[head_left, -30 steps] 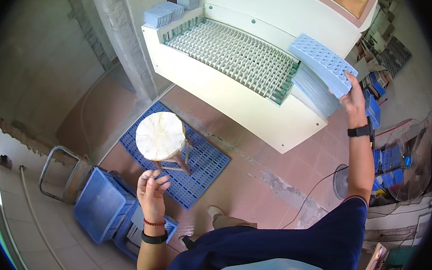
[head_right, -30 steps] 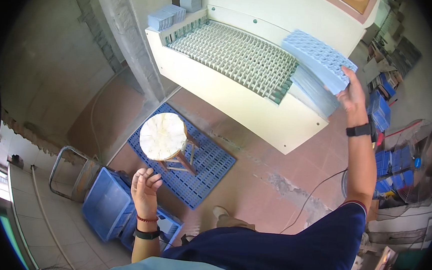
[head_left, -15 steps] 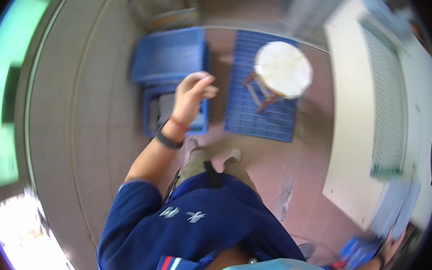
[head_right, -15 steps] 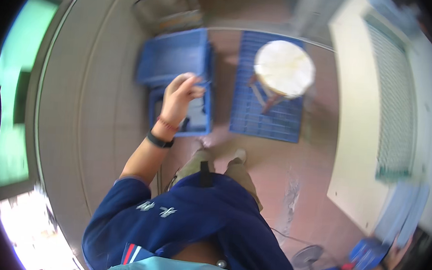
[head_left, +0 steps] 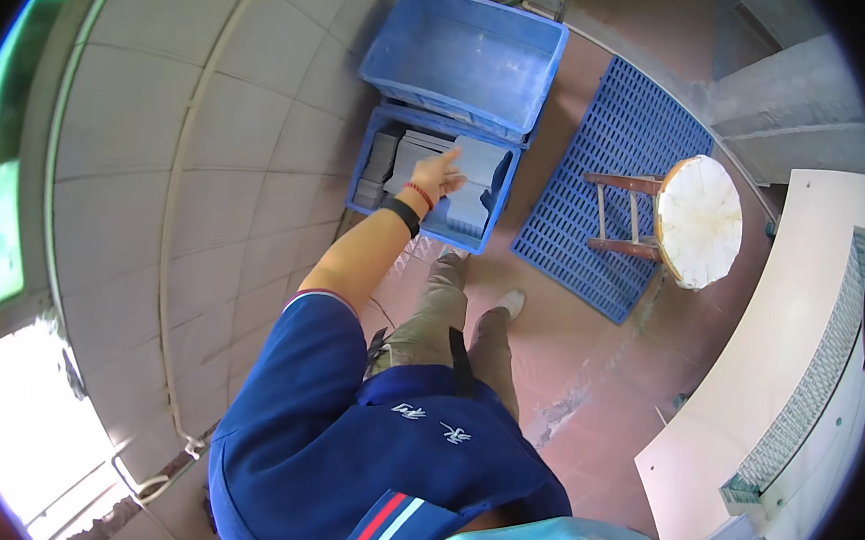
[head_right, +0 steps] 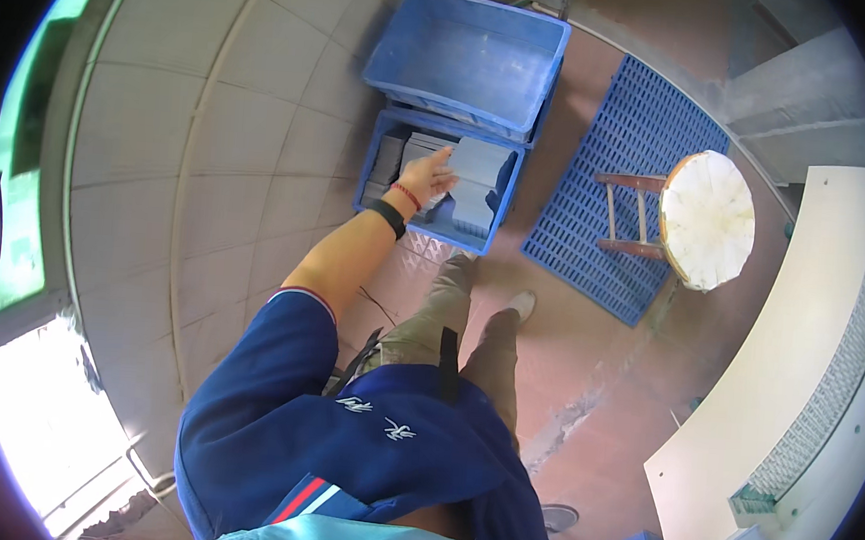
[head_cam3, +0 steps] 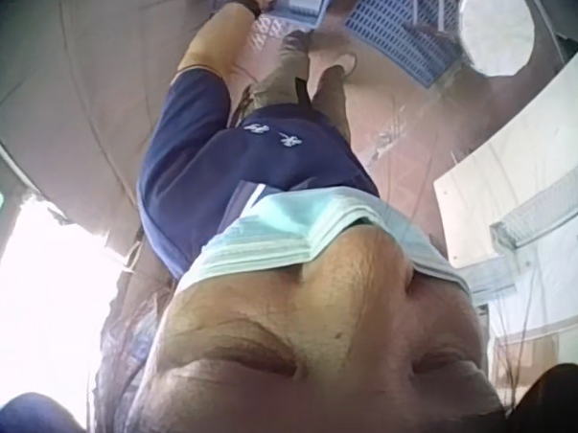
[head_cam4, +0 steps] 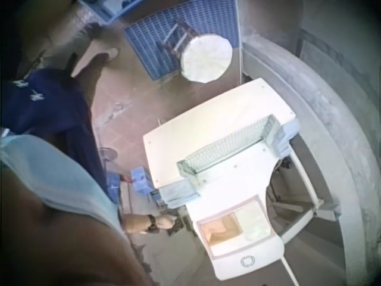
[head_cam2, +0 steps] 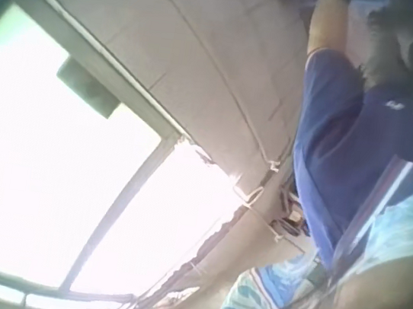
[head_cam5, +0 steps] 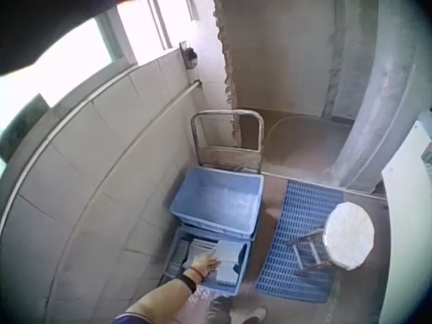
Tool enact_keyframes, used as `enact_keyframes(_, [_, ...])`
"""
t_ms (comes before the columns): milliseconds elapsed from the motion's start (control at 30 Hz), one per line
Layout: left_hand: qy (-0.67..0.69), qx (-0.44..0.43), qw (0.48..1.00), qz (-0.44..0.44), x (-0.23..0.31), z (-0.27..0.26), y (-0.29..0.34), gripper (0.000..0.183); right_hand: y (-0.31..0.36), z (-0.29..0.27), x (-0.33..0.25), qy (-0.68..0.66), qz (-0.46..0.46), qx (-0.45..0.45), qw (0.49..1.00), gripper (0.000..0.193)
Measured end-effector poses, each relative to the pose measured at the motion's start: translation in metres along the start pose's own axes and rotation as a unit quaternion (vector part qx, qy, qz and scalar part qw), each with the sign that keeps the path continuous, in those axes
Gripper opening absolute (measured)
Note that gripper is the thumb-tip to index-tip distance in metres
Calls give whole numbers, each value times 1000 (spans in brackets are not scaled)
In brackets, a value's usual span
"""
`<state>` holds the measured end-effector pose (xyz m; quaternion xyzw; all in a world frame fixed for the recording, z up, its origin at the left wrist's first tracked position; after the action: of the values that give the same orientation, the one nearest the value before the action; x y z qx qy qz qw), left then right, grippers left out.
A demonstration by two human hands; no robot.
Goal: The recorder is organizing and stacking metal plates into containers and onto a machine.
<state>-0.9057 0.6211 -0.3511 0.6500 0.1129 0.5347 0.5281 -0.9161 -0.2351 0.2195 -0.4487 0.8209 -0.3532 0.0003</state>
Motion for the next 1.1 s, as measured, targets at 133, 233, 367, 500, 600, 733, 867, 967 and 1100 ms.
enact_keyframes(133, [66,88,994,-9,14,-27,-109,63,75,-5,-90,-79,-67,-101,989,42])
enact_keyframes(233, [92,90,992,-19,26,-7,-176,68,139,30,-88,90,-116,-165,975,47])
enact_keyframes(367, [139,76,987,-32,26,22,-232,68,239,53,-118,87,-129,-336,929,37])
enact_keyframes(500, [182,94,979,-19,23,15,-278,48,336,61,-164,9,-135,-477,869,28])
enact_keyframes(600, [188,114,976,-8,28,14,-278,35,383,61,-195,-50,-125,-541,830,21])
enact_keyframes(733, [133,64,988,-45,48,-7,-245,21,411,67,-226,-108,-121,-572,804,14])
enact_keyframes(867, [108,22,991,-79,3,-22,-155,11,438,89,-274,-297,-43,-587,752,20])
enact_keyframes(967, [86,-38,991,-94,-30,-44,-45,8,432,63,-386,-456,-91,-593,657,25])
enact_keyframes(1100, [223,-13,952,-209,-73,-45,77,10,461,55,-452,-579,70,-651,486,41])
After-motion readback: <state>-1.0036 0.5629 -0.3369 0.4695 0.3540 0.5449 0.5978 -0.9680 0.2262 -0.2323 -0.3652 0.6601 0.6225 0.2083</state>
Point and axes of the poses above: each hand's wrist, its own y-axis away from the middle knuckle, its own z-axis out of the palm, x = y × z, the point moved 4 cm from there along -y, towards the middle knuckle, and after that the axes turned 6 degrees about -y, right-handed, at the moved point
